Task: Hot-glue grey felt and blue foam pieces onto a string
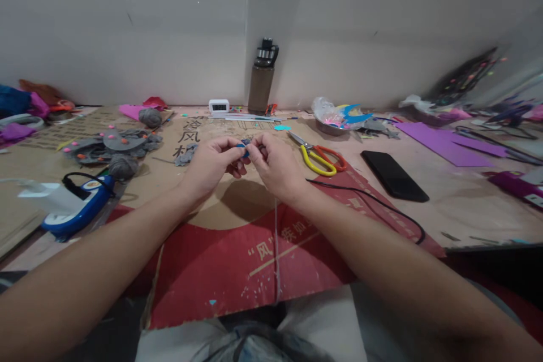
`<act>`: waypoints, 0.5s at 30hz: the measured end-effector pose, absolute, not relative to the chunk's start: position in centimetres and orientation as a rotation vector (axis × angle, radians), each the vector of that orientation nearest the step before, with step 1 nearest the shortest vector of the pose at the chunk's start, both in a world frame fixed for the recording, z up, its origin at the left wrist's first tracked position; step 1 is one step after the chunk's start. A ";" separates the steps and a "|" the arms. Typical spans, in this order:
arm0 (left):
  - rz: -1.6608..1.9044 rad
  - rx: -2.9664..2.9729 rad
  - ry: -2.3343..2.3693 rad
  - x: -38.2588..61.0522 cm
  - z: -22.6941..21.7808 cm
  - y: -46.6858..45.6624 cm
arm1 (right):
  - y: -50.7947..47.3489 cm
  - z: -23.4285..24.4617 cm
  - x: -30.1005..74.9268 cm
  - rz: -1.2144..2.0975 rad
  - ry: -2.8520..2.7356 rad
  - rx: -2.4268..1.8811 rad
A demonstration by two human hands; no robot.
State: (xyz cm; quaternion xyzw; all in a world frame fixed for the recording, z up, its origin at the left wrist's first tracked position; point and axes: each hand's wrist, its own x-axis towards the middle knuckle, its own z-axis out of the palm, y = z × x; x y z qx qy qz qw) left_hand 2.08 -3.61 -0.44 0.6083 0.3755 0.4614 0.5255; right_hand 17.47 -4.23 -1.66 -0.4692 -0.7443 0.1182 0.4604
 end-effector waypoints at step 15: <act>0.951 1.690 0.924 0.7 0.1 -2.4 | -3.8 -1.2 18.3 0.472 -1.864 -1.043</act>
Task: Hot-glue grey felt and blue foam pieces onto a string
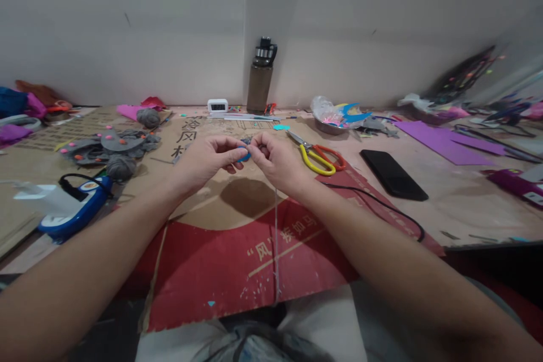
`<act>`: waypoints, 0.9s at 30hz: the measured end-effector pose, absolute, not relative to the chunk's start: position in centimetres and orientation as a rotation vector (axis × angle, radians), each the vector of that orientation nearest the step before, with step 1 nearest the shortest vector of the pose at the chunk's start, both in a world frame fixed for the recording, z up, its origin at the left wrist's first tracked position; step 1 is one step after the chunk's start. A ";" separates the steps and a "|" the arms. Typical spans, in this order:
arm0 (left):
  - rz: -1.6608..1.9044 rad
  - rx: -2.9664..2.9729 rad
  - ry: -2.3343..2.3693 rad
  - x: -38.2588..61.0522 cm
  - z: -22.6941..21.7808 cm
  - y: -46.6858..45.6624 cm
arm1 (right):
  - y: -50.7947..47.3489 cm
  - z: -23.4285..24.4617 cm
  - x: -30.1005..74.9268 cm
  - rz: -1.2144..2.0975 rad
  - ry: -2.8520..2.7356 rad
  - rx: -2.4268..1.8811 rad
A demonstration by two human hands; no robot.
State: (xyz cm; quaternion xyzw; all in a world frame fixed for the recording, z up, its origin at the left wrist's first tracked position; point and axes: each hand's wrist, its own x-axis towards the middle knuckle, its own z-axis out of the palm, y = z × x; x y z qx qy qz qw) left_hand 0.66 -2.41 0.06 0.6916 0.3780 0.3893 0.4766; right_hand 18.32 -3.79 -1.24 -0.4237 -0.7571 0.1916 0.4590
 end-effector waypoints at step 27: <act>0.978 1.663 0.999 0.9 -0.1 -2.7 | -3.9 -1.2 18.4 0.451 -1.878 -1.070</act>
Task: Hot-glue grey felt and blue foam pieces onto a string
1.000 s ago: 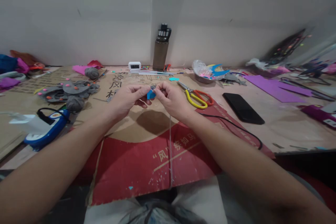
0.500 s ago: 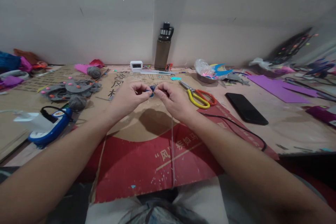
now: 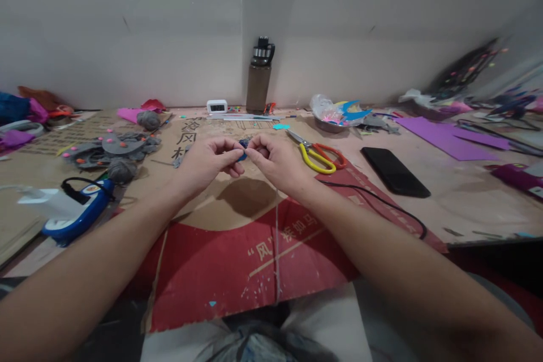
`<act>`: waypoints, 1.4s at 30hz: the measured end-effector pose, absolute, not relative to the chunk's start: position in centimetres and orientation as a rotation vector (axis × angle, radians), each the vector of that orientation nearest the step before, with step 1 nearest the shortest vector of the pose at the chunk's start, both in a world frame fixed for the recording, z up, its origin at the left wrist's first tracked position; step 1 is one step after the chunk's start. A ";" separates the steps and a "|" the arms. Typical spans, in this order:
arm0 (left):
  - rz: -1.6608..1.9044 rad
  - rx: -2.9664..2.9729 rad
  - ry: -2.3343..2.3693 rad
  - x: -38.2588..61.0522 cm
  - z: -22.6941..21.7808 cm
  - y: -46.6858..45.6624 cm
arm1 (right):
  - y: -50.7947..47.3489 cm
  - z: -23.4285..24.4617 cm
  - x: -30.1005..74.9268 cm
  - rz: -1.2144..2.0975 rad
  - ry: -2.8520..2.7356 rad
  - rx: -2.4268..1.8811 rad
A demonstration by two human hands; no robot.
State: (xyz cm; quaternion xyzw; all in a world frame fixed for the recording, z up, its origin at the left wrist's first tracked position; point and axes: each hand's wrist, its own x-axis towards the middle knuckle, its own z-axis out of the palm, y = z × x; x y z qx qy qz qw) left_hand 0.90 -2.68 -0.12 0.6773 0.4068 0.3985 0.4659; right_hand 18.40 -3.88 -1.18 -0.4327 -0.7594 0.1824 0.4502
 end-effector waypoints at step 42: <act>1.464 1.211 0.987 -2.3 -0.9 0.9 | -6.5 0.8 18.0 0.981 -2.062 -0.770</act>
